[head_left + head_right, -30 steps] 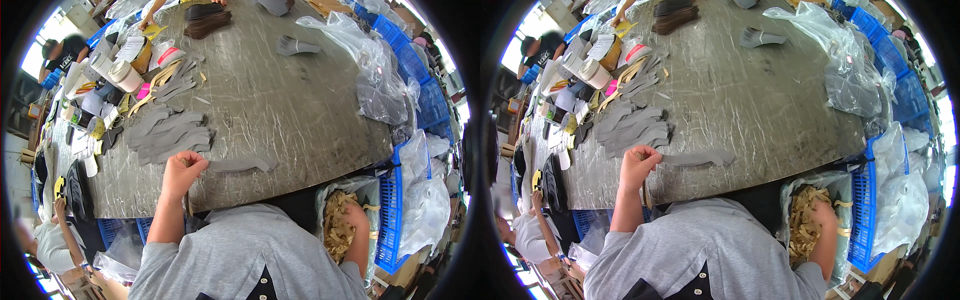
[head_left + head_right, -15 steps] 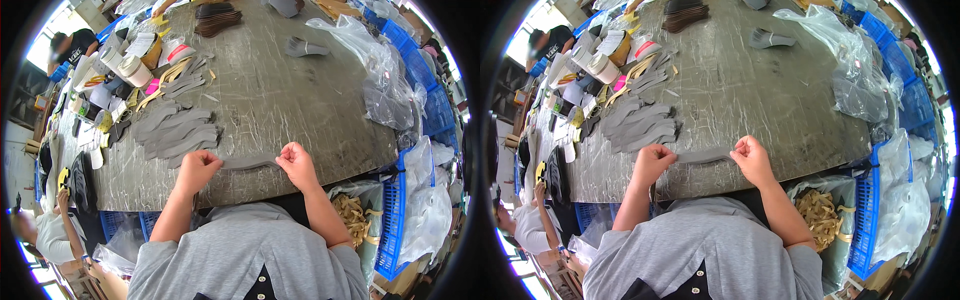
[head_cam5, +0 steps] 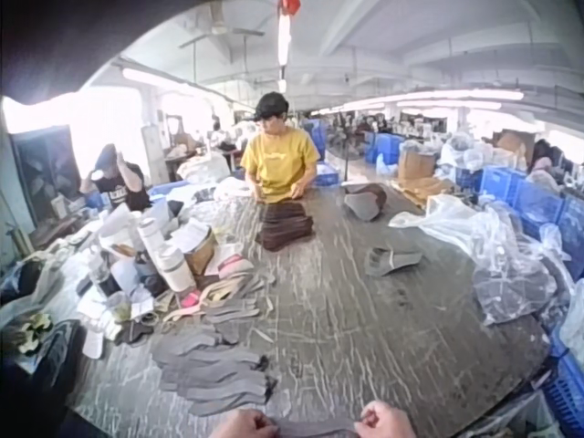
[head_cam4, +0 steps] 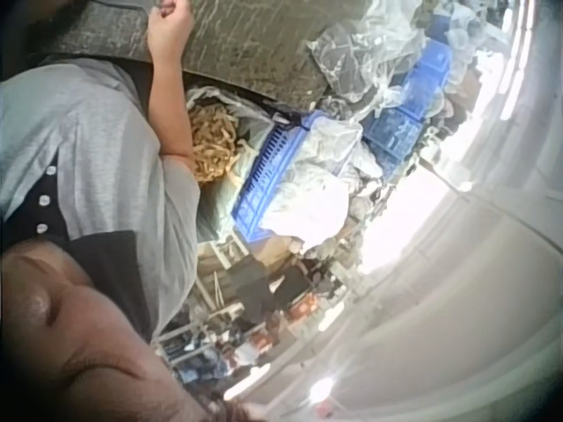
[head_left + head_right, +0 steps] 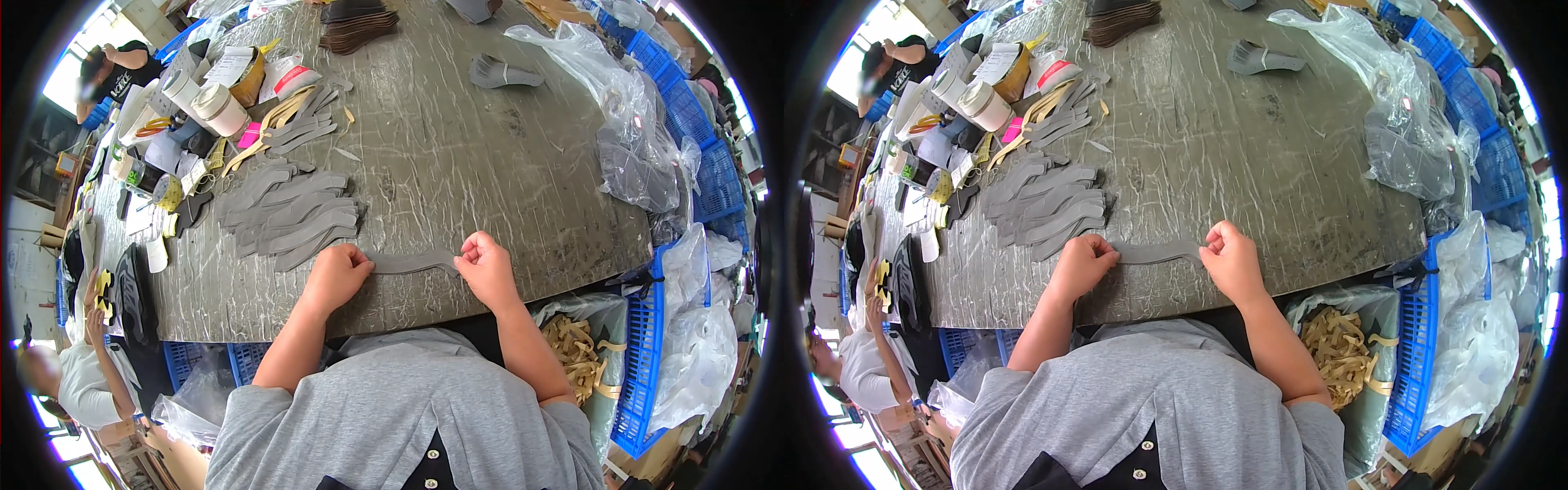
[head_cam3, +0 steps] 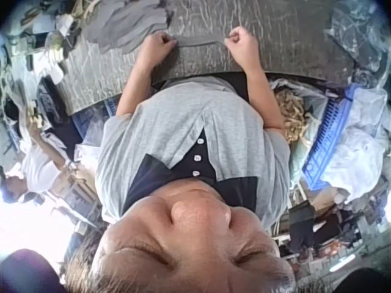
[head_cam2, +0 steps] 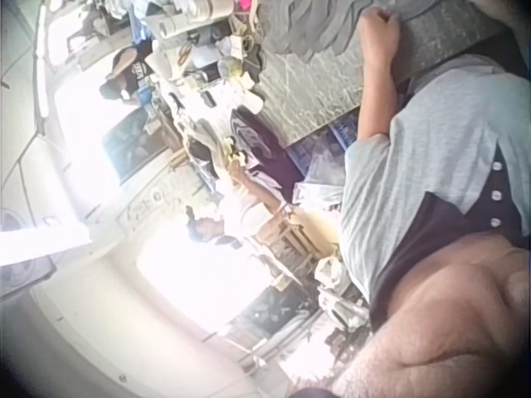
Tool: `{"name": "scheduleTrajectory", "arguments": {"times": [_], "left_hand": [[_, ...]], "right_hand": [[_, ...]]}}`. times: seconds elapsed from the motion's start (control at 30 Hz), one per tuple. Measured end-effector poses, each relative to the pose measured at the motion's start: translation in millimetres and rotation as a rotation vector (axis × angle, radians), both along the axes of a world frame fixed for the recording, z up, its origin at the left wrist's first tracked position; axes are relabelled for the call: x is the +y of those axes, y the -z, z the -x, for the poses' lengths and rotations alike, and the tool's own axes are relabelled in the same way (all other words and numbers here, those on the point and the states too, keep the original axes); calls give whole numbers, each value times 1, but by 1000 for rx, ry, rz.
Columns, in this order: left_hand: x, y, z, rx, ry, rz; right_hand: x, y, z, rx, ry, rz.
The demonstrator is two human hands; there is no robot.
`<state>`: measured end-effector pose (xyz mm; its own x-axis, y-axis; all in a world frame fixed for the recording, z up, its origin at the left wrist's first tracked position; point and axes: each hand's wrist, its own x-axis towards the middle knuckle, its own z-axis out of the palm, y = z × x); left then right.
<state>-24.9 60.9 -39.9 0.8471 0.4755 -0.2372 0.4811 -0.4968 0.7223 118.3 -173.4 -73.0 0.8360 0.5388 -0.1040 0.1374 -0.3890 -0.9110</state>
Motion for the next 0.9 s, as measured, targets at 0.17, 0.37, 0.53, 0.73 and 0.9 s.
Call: {"name": "scheduleTrajectory", "arguments": {"times": [0.17,0.37,0.53,0.73,0.9], "left_hand": [[2,4,-1,14,-1,16],[1,1,-3,16,-1,11],[1,0,-4,22,12,-21],[1,3,-6,28,53,-69],[3,5,-6,32,84,-110]], "right_hand": [[0,2,1,-26,2,6],[3,4,4,-136,12,27],[7,-10,12,-335,-41,256],[15,-10,23,-887,-371,112],[18,-13,39,-761,-439,235]]}}
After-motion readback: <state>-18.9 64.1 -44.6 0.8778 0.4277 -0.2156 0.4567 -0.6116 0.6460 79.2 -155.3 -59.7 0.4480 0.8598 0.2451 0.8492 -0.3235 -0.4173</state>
